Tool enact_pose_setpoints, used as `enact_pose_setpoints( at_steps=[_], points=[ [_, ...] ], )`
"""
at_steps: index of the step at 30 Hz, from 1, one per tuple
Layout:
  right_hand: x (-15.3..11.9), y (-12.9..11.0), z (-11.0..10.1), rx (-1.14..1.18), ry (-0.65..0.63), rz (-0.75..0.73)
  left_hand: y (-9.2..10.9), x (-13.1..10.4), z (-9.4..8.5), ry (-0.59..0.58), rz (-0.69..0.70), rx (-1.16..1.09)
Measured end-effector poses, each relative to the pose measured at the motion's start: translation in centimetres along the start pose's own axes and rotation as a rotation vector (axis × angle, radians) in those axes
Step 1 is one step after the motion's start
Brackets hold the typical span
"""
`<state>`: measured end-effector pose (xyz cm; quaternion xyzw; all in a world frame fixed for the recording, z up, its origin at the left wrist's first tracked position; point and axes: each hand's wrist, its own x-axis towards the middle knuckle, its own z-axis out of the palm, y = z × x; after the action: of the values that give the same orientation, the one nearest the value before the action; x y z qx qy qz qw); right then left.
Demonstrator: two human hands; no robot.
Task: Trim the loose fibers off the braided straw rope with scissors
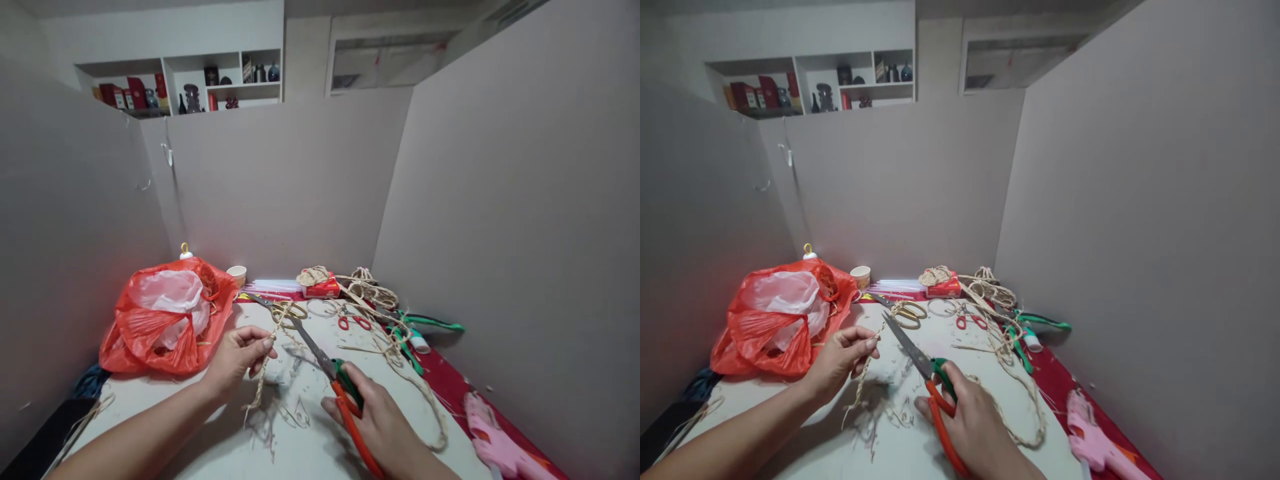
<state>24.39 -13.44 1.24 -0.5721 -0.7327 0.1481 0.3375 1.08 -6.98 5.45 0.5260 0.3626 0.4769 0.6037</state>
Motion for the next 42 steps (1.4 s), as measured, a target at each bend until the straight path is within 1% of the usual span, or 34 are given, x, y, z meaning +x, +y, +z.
enact_pose_setpoints(
  at_steps=[3, 7, 10, 14, 17, 22, 28, 31, 35, 42],
  points=[
    [0.0, -0.1, -0.4, -0.152, -0.011, -0.053, 0.3, 0.0, 0.1, 0.008, -0.036, -0.061],
    [0.4, 0.2, -0.5, -0.301, 0.044, -0.103, 0.6, -0.1, 0.2, -0.006, -0.063, -0.092],
    [0.7, 0.7, -0.4, -0.366, 0.122, -0.152, 0.8, -0.1, 0.2, -0.012, -0.043, -0.050],
    [0.8, 1.1, -0.4, -0.480, 0.271, -0.243, 0.9, 0.1, 0.0, -0.005, -0.029, 0.018],
    [0.9, 1.3, -0.5, -0.559, 0.316, -0.272, 0.9, 0.3, 0.0, 0.017, -0.013, 0.091],
    [1.2, 1.7, -0.2, -0.591, 0.303, -0.257, 0.6, 0.4, 0.0, 0.067, -0.010, 0.226],
    [1.1, 1.6, 0.0, -0.595, 0.276, -0.246, 0.0, 0.6, -0.3, 0.049, -0.027, 0.223],
    [1.0, 1.4, 0.1, -0.600, 0.271, -0.246, -0.1, 0.6, -0.4, 0.048, -0.027, 0.196],
    [0.9, 1.4, 0.3, -0.615, 0.265, -0.250, 0.0, 0.6, -0.3, 0.015, -0.039, 0.109],
    [0.8, 1.4, 0.0, -0.651, 0.283, -0.222, 0.4, 0.8, -0.2, -0.015, -0.136, -0.046]
  ],
)
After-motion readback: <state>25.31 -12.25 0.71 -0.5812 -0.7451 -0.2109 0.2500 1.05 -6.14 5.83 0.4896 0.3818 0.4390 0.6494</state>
